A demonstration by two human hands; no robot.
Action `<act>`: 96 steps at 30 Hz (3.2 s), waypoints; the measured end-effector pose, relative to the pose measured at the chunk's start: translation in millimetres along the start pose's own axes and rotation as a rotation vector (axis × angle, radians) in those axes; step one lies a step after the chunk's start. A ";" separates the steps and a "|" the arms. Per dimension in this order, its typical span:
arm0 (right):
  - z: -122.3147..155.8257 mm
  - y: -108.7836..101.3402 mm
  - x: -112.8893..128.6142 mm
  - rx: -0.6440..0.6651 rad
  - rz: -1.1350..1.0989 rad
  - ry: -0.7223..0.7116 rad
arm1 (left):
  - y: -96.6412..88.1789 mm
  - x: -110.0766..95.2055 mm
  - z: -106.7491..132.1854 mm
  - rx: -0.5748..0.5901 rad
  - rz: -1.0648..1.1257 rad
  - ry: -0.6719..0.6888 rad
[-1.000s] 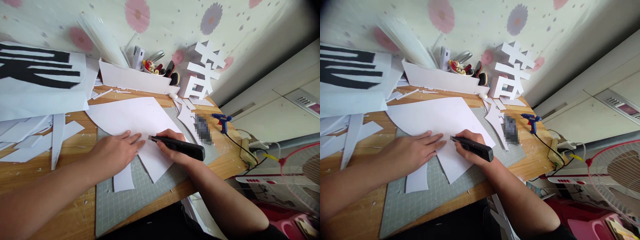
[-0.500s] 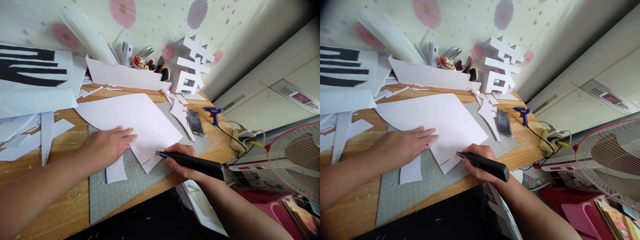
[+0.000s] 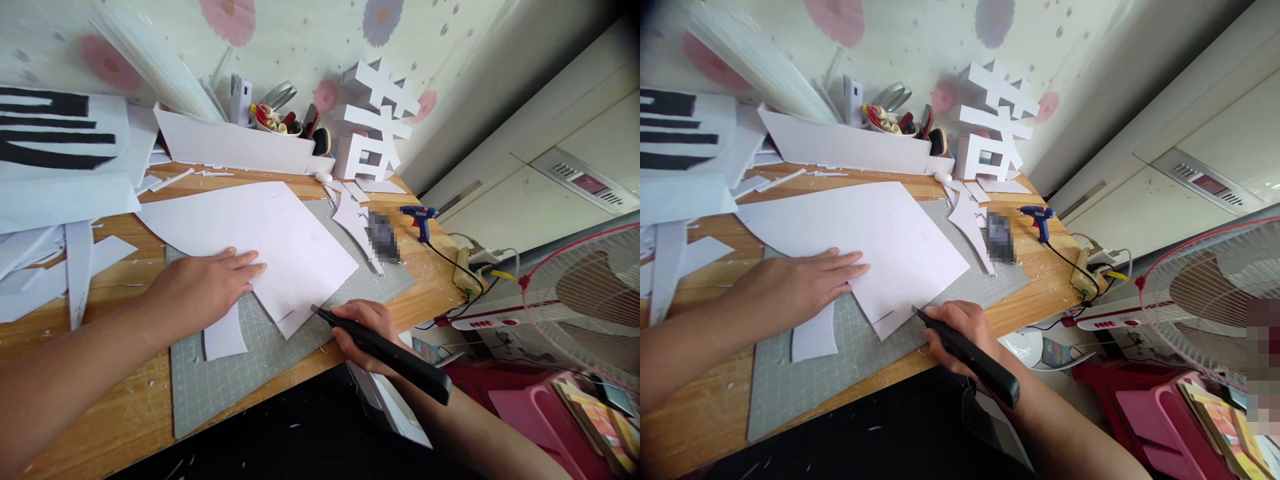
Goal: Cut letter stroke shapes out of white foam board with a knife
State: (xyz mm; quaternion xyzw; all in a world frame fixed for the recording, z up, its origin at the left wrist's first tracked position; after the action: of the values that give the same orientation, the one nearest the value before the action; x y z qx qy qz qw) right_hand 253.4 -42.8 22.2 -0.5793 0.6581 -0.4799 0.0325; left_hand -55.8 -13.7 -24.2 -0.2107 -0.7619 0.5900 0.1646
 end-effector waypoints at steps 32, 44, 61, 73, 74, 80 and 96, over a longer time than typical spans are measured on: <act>-69.1 1.1 -62.4 -0.112 -0.965 0.649 | -9.0 -9.0 6.9 -0.087 0.046 0.038; -76.1 38.6 -73.6 -0.207 -0.833 0.756 | -19.4 -37.4 -1.2 0.013 0.076 0.243; -79.4 35.8 -73.1 -0.096 -0.765 0.751 | -12.4 -32.3 -15.0 0.105 0.134 0.286; -87.0 25.8 -68.1 0.046 -0.673 0.672 | -14.6 -35.6 -16.0 0.086 0.152 0.289; -87.0 25.3 -68.7 0.054 -0.670 0.665 | -15.4 -36.6 -16.4 0.078 0.140 0.299; -84.6 23.4 -72.8 0.053 -0.689 0.673 | -17.6 -40.3 -17.5 0.049 0.090 0.335; -81.8 18.3 -77.1 -0.011 -0.715 0.735 | -16.2 -38.4 -13.6 0.040 0.154 0.309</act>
State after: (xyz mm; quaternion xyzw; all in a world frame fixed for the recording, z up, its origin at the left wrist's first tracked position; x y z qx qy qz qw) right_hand 216.2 64.6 14.4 -0.5612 0.3891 -0.6297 -0.3702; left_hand -18.2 -25.7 -5.2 -0.3533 -0.6971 0.5764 0.2385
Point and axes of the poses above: each hand's wrist, its own z-axis away from the middle knuckle, its own y-axis out of the palm, x = y × z, the point moved 3 cm from there along -z, towards the middle knuckle, and after that the axes turned 3 degrees about -z, right-handed, at the moved point
